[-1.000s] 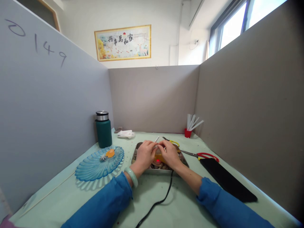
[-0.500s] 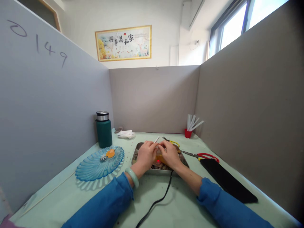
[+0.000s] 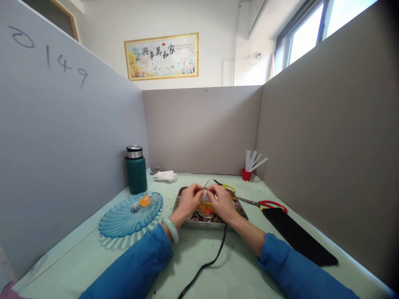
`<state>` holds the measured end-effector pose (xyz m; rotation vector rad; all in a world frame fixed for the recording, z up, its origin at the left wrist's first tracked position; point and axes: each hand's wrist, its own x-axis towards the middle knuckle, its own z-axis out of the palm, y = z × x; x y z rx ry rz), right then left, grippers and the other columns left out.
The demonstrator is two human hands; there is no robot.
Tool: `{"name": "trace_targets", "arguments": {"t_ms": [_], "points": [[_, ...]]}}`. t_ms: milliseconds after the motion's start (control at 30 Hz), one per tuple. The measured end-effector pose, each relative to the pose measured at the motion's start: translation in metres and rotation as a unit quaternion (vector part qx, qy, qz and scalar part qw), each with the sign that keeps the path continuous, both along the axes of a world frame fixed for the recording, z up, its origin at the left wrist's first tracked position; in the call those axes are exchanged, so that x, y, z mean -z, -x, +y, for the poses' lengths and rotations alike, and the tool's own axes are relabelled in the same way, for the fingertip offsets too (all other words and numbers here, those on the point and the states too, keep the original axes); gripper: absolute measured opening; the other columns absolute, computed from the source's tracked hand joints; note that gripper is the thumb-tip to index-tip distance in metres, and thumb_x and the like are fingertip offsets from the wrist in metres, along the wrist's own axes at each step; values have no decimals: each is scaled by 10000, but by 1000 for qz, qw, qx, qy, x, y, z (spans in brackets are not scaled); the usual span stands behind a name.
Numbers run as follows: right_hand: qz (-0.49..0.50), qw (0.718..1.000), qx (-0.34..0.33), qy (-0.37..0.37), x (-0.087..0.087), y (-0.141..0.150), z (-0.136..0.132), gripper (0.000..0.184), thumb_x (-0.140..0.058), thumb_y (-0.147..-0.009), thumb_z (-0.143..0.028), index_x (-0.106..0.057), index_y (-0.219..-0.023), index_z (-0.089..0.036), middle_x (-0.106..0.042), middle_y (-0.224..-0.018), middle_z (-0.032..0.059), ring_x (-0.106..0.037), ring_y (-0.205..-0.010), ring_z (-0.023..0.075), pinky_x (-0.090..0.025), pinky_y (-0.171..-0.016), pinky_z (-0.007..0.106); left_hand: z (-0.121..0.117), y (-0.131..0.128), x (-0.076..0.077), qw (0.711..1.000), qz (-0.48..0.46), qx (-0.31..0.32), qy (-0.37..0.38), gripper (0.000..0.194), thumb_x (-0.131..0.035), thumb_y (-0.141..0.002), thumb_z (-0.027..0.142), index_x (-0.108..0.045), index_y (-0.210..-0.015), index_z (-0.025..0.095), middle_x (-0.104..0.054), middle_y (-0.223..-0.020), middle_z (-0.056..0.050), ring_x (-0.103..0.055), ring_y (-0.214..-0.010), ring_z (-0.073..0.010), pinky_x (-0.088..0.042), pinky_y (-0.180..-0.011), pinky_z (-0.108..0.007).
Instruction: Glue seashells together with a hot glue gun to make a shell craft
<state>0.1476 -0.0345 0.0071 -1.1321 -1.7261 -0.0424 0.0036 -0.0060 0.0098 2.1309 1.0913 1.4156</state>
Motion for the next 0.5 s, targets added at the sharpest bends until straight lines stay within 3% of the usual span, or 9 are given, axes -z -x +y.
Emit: {"name": "trace_targets", "arguments": {"t_ms": [500], "points": [[22, 999, -23, 31, 1, -2, 2, 130, -468, -821, -234, -574, -764, -185, -607, -750, 14, -520, -737, 165, -365, -669, 268, -1, -1, -2, 999, -16, 23, 23, 166, -503, -771, 219, -647, -807, 144, -653, -747, -19, -564, -677, -121, -444, -637, -215]]}}
